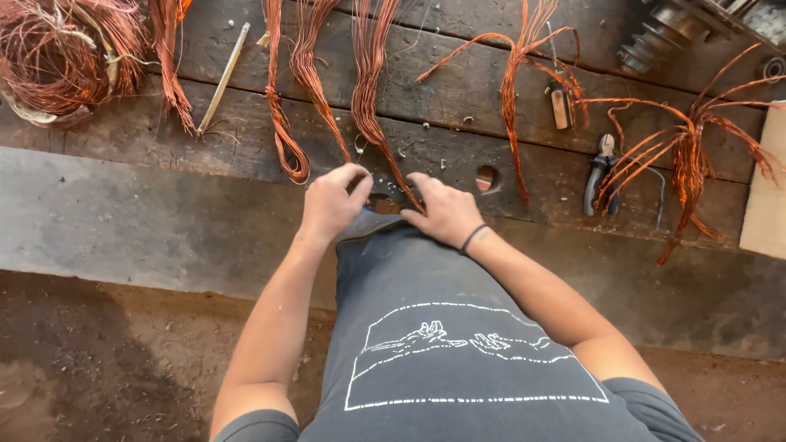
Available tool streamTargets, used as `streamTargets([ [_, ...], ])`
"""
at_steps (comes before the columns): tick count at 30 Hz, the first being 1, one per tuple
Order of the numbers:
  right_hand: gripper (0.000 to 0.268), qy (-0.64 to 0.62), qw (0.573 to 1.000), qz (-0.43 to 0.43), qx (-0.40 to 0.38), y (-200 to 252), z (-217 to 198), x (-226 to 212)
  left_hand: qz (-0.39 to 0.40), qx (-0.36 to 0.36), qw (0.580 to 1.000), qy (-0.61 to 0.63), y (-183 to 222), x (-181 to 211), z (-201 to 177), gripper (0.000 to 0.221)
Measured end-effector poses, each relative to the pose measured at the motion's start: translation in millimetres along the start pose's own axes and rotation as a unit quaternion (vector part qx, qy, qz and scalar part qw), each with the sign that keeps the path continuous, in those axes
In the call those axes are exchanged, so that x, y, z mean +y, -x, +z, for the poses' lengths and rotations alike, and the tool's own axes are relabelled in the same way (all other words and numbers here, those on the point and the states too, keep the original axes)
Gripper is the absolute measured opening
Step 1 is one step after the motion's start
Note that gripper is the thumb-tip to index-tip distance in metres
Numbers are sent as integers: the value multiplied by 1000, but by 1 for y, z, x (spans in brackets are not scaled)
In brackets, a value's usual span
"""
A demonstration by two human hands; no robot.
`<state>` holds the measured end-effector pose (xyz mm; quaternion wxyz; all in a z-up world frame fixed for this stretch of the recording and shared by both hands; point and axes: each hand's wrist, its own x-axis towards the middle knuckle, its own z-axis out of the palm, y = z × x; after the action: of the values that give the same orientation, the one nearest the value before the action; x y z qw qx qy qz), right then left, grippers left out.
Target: Sorting and organizing copper wire bundles on a workbench
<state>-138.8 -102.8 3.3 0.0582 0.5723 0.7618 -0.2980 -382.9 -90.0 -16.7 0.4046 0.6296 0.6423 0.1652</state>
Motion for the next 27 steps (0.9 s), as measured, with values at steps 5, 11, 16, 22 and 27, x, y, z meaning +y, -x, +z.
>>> streamTargets([
  [5,57,48,999,-7,8,-11,12,16,0,24,992,-120,-3,0,-27,25],
  [11,39,-110,991,52,-58,-10,18,43,-82,-164,964,-191,-4,8,-22,30],
  [16,34,-236,970,47,-45,-1,19,45,-77,-156,983,-64,7,26,-19,25],
  [22,31,-386,921,-19,-37,7,11,32,-35,-198,978,49,18,48,2,24],
  [27,30,-478,877,-45,-30,4,-2,20,-26,-170,970,174,21,43,31,19],
])
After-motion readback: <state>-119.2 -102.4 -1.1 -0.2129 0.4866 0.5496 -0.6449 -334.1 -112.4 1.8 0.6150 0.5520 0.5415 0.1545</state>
